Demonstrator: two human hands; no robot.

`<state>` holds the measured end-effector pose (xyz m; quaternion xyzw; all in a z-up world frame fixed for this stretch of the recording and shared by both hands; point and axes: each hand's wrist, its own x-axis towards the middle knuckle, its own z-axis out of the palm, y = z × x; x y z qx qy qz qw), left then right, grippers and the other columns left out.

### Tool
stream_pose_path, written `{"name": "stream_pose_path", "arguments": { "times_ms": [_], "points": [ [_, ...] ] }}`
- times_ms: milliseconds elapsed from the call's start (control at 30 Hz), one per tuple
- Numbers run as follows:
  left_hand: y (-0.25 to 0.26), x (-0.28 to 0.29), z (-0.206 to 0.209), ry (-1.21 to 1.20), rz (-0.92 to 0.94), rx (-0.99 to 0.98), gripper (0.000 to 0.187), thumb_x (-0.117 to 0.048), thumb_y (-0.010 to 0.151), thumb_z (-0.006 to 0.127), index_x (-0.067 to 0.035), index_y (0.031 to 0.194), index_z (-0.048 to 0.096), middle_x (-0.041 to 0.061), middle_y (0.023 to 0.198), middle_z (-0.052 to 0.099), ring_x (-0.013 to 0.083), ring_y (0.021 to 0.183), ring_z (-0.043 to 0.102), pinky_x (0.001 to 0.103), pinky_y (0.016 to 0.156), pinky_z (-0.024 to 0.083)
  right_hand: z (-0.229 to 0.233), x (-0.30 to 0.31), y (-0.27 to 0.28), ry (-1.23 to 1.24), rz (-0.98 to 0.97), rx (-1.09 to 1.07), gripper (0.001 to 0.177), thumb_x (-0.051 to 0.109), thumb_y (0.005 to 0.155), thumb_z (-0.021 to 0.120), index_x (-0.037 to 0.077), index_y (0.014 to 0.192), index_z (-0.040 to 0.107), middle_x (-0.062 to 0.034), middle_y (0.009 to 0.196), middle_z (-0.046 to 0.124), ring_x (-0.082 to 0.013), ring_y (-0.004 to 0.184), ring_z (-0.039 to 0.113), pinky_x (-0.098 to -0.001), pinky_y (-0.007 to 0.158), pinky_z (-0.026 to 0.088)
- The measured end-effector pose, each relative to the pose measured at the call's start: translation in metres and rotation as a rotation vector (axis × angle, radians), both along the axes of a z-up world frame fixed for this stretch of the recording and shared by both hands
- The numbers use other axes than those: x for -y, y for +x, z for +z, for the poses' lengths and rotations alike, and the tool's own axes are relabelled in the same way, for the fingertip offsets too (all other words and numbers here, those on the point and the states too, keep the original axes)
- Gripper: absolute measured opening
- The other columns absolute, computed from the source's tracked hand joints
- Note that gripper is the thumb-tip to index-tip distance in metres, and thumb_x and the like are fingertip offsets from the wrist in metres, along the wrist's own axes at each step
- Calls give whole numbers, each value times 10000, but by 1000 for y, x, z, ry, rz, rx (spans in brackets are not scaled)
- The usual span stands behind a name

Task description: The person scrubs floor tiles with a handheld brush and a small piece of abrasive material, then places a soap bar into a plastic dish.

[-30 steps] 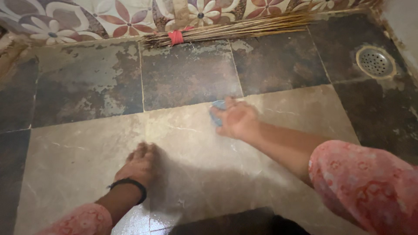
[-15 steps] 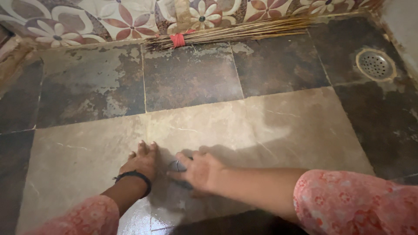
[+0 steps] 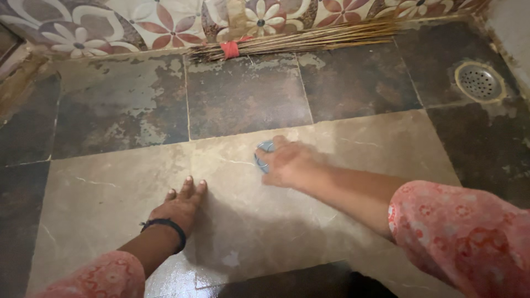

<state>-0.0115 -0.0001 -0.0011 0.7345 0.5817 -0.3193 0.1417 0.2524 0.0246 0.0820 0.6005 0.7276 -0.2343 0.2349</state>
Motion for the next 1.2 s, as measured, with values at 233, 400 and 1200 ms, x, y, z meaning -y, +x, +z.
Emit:
{"name": "stream_pose_path", "arguments": {
  "times_ms": [233,400,1200],
  "points": [
    [5,-2,1,-35,20,-29,768,-59,1011,370,-361,1635,38,-9,1740,-16,372,1525,282,415,1205,371,-47,43,-57,104,459,9,809,429,902,696,394,1602,292,-199,1579,257,-380,1373,425,-548,1073,408],
    [8,-9,-3,-59,33,-47,806,-63,999,404,-374,1631,14,-27,1737,-41,389,1517,282,419,1222,340,-74,68,-64,50,576,-176,855,560,840,710,490,1570,271,-127,1667,173,-413,1402,385,-579,1071,421],
    [11,-13,1,-59,16,-34,730,-173,1039,414,-371,1635,42,-21,1739,-10,434,1497,314,451,1220,343,-76,60,-60,76,495,-125,808,383,878,720,478,1567,310,-120,1646,209,-406,1316,480,-514,1060,451]
  ]
}}
